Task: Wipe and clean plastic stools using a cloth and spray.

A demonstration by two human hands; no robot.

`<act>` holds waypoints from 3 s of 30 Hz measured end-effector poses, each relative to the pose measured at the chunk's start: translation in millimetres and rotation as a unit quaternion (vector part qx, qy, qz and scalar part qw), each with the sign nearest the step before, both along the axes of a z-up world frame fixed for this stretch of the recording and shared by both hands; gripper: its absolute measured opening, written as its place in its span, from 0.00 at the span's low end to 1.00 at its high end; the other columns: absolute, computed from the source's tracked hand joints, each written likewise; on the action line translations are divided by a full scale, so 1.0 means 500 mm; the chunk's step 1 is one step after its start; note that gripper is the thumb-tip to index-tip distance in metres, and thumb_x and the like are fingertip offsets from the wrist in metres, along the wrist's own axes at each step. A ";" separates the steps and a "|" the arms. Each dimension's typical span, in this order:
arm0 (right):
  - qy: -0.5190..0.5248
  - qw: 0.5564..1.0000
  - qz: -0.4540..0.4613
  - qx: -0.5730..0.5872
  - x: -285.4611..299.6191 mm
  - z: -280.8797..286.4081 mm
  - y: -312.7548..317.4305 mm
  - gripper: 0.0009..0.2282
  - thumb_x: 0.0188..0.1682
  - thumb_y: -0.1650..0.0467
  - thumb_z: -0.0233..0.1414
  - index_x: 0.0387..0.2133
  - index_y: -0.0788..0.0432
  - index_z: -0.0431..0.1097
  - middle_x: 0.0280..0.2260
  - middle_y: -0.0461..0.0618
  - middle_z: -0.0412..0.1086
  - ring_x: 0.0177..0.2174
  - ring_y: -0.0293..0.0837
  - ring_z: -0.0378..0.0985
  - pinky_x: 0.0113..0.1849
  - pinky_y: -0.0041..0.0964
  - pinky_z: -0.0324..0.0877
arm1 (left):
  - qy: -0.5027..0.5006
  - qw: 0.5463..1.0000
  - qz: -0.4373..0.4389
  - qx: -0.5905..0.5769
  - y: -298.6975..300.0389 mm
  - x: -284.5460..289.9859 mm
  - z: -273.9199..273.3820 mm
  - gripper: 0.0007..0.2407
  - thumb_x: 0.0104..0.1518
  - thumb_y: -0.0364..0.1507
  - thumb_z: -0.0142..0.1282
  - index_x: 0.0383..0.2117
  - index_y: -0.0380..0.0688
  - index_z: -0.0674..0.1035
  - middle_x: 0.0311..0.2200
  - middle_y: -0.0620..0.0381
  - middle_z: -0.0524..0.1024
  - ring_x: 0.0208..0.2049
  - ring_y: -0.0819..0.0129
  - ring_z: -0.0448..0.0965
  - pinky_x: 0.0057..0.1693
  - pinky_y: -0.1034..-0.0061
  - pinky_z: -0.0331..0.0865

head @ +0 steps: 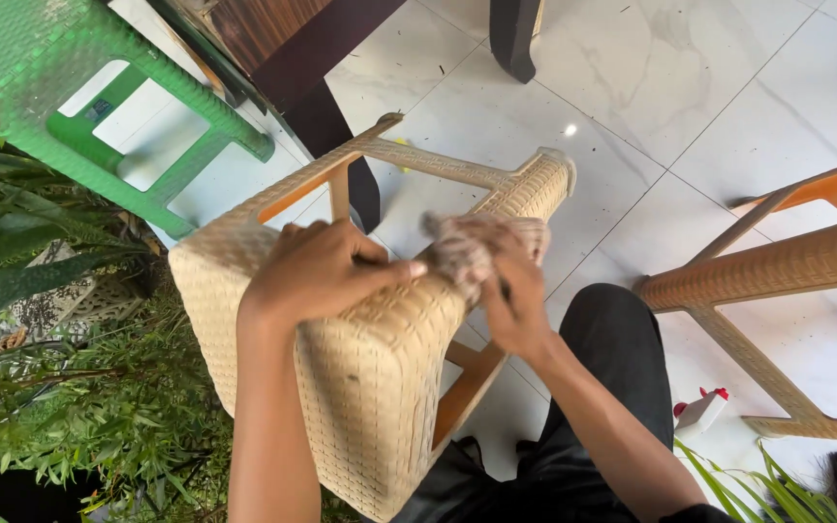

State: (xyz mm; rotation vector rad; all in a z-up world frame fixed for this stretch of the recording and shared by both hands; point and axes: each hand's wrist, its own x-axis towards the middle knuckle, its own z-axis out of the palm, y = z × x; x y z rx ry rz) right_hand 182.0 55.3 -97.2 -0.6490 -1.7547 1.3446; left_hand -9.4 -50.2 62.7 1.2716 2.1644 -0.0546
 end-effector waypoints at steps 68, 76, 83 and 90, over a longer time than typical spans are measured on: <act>0.040 0.992 0.120 -0.016 0.116 -0.119 -0.236 0.19 0.61 0.69 0.39 0.64 0.59 0.47 0.73 0.65 0.33 0.74 0.54 0.28 0.68 0.45 0.33 | -0.008 0.981 0.174 -0.087 0.292 -0.194 -0.357 0.18 0.52 0.47 0.57 0.32 0.47 0.88 0.40 0.51 0.85 0.42 0.56 0.84 0.54 0.64 0.72; 0.004 0.974 0.098 -0.203 0.072 -0.169 -0.204 0.27 0.60 0.68 0.36 0.71 0.68 0.39 0.74 0.63 0.39 0.72 0.53 0.39 0.67 0.44 0.38 | -0.048 0.976 0.183 -0.112 0.301 -0.201 -0.352 0.20 0.55 0.48 0.55 0.35 0.44 0.87 0.40 0.48 0.85 0.43 0.56 0.84 0.55 0.63 0.71; 0.010 0.911 0.178 -0.372 0.294 -0.530 -0.503 0.27 0.62 0.66 0.35 0.71 0.65 0.34 0.72 0.60 0.40 0.69 0.54 0.42 0.65 0.39 0.40 | -0.038 0.974 0.188 -0.121 0.300 -0.195 -0.346 0.22 0.56 0.51 0.53 0.35 0.44 0.87 0.41 0.48 0.84 0.43 0.55 0.84 0.56 0.62 0.71; -0.094 0.961 0.057 -0.255 0.111 -0.216 -0.283 0.24 0.61 0.66 0.26 0.68 0.66 0.45 0.73 0.64 0.37 0.72 0.59 0.34 0.67 0.51 0.37 | -0.017 0.978 0.179 -0.107 0.300 -0.190 -0.356 0.23 0.55 0.52 0.54 0.32 0.44 0.87 0.40 0.48 0.85 0.42 0.54 0.84 0.55 0.61 0.71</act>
